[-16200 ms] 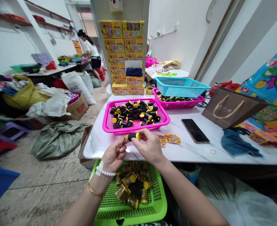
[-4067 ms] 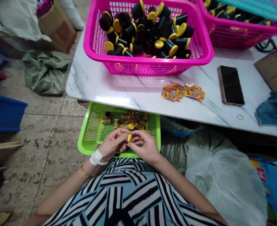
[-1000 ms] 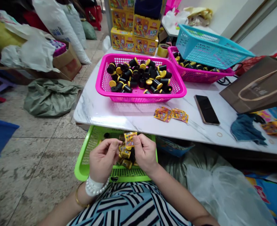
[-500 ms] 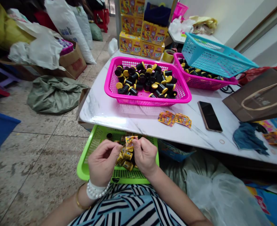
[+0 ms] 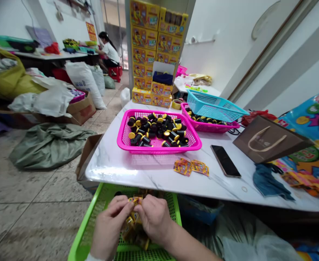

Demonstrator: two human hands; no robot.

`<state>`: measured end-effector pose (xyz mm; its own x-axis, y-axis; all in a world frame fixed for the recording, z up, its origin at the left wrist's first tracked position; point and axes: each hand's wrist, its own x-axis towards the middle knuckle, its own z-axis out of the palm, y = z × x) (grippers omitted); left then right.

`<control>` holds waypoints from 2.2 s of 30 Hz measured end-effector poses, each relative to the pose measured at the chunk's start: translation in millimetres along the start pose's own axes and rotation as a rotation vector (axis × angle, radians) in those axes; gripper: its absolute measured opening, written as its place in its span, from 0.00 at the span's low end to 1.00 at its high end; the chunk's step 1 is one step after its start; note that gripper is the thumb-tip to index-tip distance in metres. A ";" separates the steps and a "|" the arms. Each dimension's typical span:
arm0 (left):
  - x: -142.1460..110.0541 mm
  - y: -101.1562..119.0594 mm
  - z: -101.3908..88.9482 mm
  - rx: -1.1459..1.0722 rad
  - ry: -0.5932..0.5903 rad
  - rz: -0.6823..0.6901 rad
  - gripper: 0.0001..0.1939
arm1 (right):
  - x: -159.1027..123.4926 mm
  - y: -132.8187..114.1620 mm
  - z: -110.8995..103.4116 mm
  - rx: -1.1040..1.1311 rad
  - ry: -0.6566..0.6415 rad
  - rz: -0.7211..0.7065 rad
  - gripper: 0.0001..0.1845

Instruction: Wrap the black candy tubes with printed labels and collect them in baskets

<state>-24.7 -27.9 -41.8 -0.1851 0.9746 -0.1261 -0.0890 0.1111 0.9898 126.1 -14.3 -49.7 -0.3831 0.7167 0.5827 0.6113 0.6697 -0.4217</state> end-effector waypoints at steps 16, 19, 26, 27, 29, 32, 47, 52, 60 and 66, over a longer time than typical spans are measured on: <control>29.5 26.6 -7.4 -0.382 -0.129 -0.415 0.20 | 223.4 129.7 -76.6 -0.573 -0.898 0.343 0.05; 35.7 30.8 -6.9 -0.420 -0.161 -0.459 0.19 | 217.3 135.3 -77.5 -0.527 -0.839 0.336 0.06; 38.1 28.3 -3.3 -0.570 -0.281 -0.591 0.18 | 127.1 65.7 -122.2 0.523 0.003 0.354 0.19; 37.6 27.1 -1.0 -0.589 -0.302 -0.609 0.17 | 109.0 51.9 -120.0 0.649 0.025 0.384 0.18; 36.3 24.4 4.6 -0.629 -0.335 -0.633 0.16 | 76.8 30.9 -107.5 0.828 0.022 0.475 0.17; 33.7 20.5 13.0 -0.676 -0.351 -0.649 0.14 | 46.0 20.9 -83.5 0.941 0.004 0.642 0.16; 22.9 3.9 29.0 -0.679 -0.315 -0.589 0.18 | 29.8 21.6 -67.1 0.776 -0.029 0.889 0.17; 21.2 -0.6 28.4 -0.708 -0.252 -0.602 0.19 | 12.5 3.0 -57.5 0.462 -0.011 0.742 0.13; 12.4 -7.3 30.6 -0.633 -0.244 -0.561 0.17 | 1.9 5.2 -46.5 0.468 0.011 0.568 0.14; 2.4 2.8 21.1 -0.460 -0.072 -0.322 0.22 | -8.3 8.8 -44.1 0.536 0.141 0.484 0.18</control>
<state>-4.7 -21.1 -37.9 -0.0124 0.9183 -0.3958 -0.5501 0.3243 0.7696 165.2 -22.9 -27.6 -0.0418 0.9486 0.3137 0.2537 0.3138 -0.9150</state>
